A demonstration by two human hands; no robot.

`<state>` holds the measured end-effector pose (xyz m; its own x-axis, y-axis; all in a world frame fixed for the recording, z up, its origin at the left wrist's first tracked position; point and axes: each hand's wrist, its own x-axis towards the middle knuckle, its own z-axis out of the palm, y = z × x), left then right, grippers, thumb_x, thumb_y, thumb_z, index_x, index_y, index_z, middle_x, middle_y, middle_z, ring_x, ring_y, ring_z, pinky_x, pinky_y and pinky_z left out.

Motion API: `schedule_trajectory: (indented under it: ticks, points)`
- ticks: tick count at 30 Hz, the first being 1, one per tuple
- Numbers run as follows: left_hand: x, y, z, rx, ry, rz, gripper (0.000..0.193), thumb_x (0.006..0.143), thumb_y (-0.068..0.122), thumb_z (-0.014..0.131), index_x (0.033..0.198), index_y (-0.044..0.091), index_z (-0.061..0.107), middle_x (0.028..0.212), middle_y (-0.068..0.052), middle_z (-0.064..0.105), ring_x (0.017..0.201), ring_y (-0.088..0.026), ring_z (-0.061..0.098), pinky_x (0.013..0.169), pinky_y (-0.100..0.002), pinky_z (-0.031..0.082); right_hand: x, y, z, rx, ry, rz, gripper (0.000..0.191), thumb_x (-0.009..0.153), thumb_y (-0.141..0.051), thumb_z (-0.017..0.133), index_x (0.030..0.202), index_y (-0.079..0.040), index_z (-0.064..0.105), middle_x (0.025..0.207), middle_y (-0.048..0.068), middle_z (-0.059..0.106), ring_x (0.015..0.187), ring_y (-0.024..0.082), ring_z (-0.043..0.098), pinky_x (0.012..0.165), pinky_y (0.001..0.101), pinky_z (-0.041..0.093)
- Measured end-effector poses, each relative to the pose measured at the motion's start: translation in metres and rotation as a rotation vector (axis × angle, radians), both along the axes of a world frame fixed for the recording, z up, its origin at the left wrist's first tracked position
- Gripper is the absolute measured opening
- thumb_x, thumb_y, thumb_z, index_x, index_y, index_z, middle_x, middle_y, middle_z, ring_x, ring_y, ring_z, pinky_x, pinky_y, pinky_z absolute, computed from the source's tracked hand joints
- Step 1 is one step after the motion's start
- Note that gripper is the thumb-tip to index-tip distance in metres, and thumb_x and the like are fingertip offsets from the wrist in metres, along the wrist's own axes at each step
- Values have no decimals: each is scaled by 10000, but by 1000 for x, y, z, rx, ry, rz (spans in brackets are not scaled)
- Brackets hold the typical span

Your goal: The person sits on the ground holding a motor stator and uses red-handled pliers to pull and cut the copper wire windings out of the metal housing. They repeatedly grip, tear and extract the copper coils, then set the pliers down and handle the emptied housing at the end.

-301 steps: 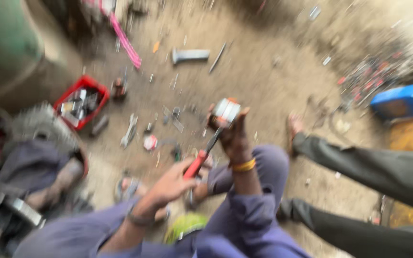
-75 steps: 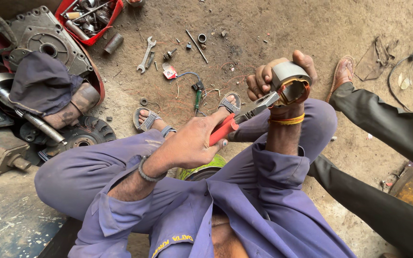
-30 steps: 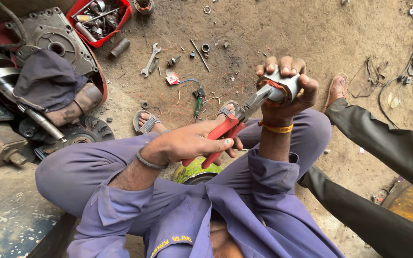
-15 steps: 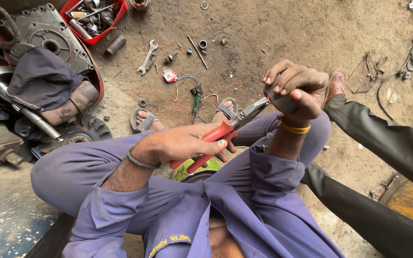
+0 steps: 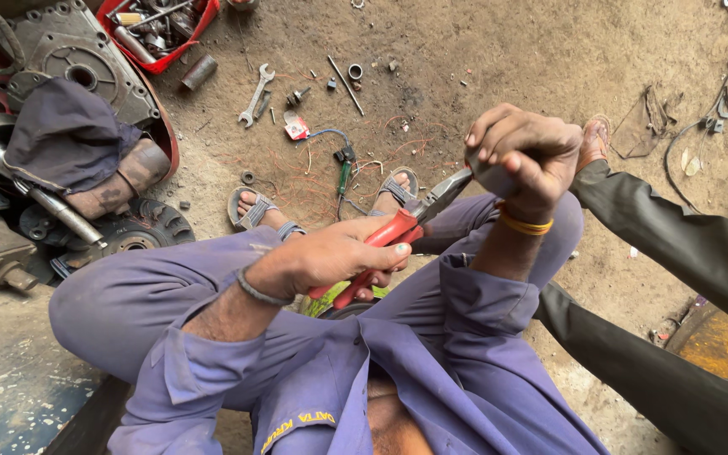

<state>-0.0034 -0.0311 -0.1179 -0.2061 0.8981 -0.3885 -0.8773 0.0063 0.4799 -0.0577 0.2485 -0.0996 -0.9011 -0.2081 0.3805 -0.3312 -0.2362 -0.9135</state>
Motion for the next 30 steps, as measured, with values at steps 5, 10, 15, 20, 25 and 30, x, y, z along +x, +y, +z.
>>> schedule_trajectory:
  ticks: [5,10,15,20,25,30]
  points:
    - [5,14,-2,-77,177,158,338,1000,243,612,1295,96,540,860,-27,513,676,-95,513,544,-270,469,2,-36,-26,-408,-164,-300,273,1026,-217,656,870,7,641,874,128,638,895,294,619,824,453,568]
    - [19,42,-11,-523,1289,527,359,970,145,671,1279,20,536,1093,-232,629,927,-413,665,754,-475,536,0,-48,-35,-844,-500,-243,296,1059,-278,551,894,-61,667,887,64,681,956,272,647,878,506,575]
    - [17,44,-32,-679,1297,550,390,955,115,625,1304,-19,517,1119,-237,652,992,-444,664,799,-496,538,-7,-41,-36,-866,-788,-109,337,1070,-326,564,878,-88,706,882,36,706,976,253,675,897,496,589]
    - [7,45,-49,-800,1524,579,370,945,145,675,1248,-28,551,1063,-191,649,972,-382,674,811,-479,550,-5,-41,-32,-852,-867,-202,330,1072,-314,589,862,-85,700,863,47,703,952,256,686,874,500,589]
    - [5,51,-53,-873,1647,641,419,923,145,656,1282,-50,564,1077,-167,632,970,-345,664,818,-445,558,-5,-42,-24,-806,-839,-201,348,1068,-377,605,888,-92,690,886,62,713,950,287,721,847,553,614]
    - [-12,28,-41,-874,1937,524,477,880,255,698,1241,-33,579,928,-113,571,823,-272,585,672,-412,476,0,-28,-14,-289,-713,-153,596,965,-573,619,1165,-15,683,1094,177,749,1009,308,741,898,509,646]
